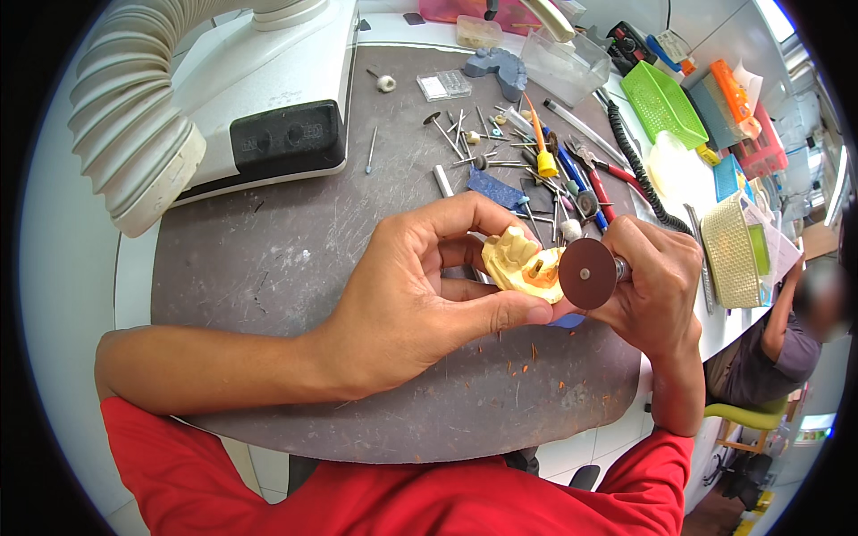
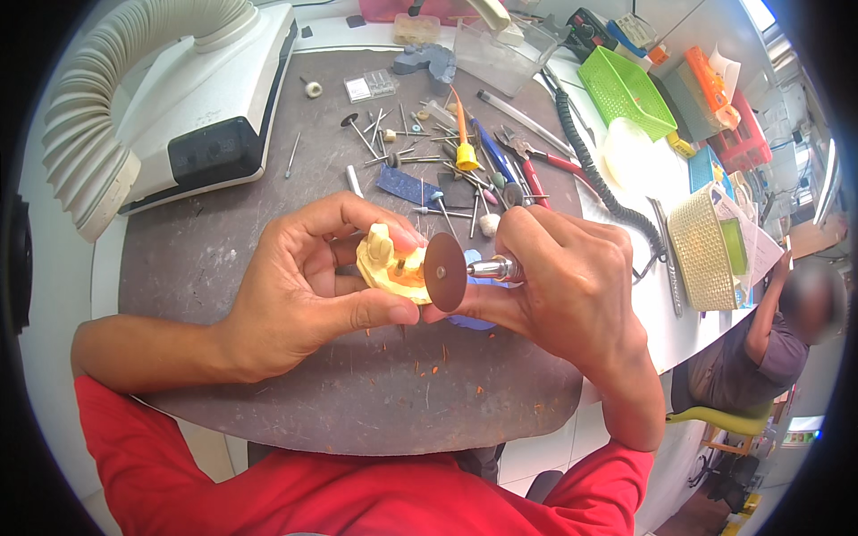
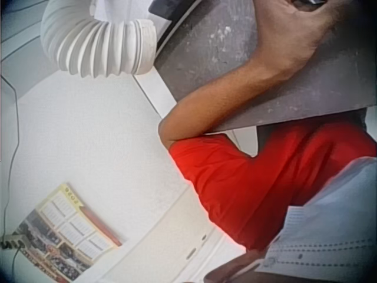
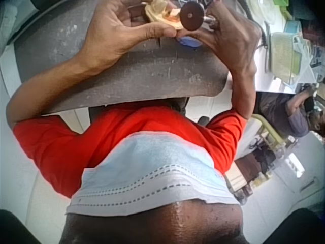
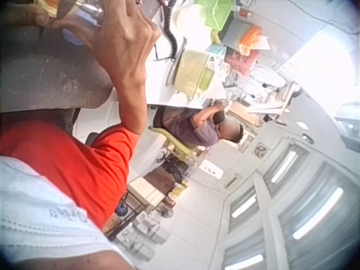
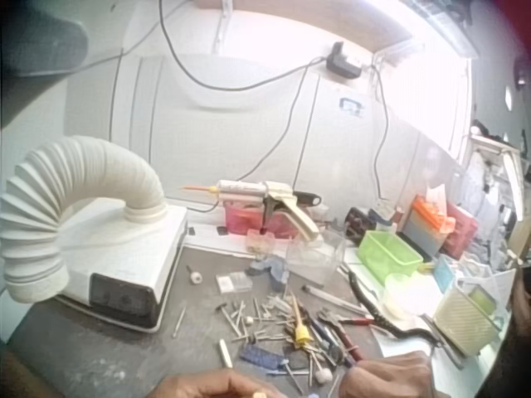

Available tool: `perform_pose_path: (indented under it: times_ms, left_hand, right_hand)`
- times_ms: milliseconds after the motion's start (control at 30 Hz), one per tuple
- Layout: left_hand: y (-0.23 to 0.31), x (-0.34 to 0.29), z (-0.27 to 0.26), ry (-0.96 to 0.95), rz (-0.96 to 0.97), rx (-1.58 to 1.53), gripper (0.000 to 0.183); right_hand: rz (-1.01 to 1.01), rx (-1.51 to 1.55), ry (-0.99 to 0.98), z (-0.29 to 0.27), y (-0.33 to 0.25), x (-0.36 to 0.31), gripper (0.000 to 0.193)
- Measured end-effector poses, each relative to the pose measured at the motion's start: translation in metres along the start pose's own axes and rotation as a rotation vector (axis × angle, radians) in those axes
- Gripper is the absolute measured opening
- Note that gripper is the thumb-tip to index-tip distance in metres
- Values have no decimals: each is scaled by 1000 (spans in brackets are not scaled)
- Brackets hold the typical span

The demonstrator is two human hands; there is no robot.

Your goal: The person holds a yellow dental model and uses a rotary tool with a cutting disc to grind and shape the surface. They switch to a smaller rotary burr to refine the details of the model, focusing on specific areas while holding the object steady.

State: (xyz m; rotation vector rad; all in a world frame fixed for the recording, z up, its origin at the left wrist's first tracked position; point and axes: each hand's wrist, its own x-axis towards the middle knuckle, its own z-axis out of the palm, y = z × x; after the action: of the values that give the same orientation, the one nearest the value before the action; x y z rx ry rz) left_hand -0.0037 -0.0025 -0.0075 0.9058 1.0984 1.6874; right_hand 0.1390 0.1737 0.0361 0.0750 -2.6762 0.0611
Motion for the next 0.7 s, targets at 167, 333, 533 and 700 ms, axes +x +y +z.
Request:
perform_pose_path:
  times_ms: [167,333,533,700]
  left_hand:
    - [4,0,1,8,-63,-45,38]
    - [1,0,0,9,-11,12,37]
    - [3,0,1,3,-46,-12,38]
    - [2,0,0,7,-18,18,38]
  right_hand:
    - [3,-2,10,1,-1,1,56]
    - [7,-2,18,3,-1,0,57]
    - [26,-3,-10,0,-1,0,59]
    - [13,-1,11,1,-1,1,59]
